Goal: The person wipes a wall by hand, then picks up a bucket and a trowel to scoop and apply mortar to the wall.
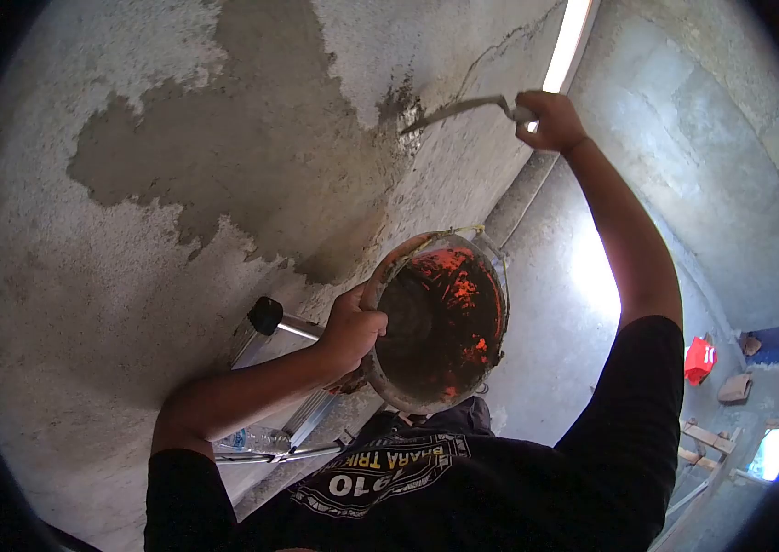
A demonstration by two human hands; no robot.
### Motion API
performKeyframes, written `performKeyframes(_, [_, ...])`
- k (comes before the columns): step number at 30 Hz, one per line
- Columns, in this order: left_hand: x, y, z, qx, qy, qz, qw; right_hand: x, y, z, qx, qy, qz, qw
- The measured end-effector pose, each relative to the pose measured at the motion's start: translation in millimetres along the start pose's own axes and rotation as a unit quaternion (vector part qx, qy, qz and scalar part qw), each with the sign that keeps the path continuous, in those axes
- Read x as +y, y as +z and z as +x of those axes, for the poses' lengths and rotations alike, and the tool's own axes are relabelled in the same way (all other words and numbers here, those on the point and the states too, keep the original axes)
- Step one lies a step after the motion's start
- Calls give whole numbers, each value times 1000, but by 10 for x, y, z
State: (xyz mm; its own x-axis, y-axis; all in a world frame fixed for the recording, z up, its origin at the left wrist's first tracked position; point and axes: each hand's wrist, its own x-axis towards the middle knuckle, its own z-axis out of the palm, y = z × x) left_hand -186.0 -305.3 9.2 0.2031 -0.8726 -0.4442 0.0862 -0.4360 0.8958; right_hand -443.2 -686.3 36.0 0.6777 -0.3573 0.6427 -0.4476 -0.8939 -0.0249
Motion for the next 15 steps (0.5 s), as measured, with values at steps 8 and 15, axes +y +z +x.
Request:
performKeyframes(8, [39, 22, -53, -12, 52, -9, 999, 252, -40, 223, -27, 96, 39, 994])
performKeyframes(15, [141, -14, -51, -24, 0, -13, 1000, -204, -873, 201, 6, 202, 261, 944])
